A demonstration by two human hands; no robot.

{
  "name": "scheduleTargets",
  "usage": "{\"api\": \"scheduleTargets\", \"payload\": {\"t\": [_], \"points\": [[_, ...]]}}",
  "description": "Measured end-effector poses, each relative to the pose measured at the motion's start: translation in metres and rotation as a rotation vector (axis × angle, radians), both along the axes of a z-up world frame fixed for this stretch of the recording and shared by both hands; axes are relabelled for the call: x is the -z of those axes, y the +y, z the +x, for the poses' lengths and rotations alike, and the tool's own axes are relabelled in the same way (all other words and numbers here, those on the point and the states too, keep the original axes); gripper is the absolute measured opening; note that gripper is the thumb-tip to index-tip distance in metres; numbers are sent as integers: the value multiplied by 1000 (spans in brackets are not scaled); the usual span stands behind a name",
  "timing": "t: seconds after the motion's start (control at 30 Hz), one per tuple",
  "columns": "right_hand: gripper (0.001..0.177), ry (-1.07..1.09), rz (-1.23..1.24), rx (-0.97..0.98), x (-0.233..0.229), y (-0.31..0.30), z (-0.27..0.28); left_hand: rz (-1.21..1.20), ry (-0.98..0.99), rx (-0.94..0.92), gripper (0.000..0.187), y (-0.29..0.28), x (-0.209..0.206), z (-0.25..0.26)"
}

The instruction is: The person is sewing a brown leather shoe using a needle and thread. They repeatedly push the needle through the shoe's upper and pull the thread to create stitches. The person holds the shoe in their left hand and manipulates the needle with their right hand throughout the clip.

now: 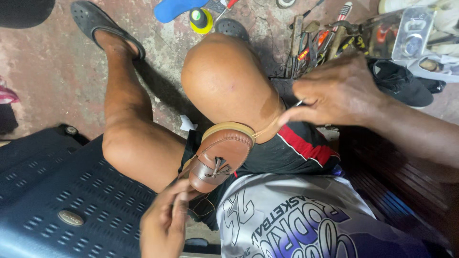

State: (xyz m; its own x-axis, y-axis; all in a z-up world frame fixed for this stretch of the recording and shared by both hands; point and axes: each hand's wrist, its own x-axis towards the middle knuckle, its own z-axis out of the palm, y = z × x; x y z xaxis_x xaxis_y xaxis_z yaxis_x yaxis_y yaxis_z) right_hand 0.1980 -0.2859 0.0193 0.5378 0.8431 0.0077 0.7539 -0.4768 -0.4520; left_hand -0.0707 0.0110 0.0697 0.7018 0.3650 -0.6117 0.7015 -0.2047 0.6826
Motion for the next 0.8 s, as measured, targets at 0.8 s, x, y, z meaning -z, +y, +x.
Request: {"api": "scheduleTargets", "payload": {"t": [0.8], "points": [[23,583,367,39,3,28,-56,-245,-603,169,33,-70,-2,106]]}}
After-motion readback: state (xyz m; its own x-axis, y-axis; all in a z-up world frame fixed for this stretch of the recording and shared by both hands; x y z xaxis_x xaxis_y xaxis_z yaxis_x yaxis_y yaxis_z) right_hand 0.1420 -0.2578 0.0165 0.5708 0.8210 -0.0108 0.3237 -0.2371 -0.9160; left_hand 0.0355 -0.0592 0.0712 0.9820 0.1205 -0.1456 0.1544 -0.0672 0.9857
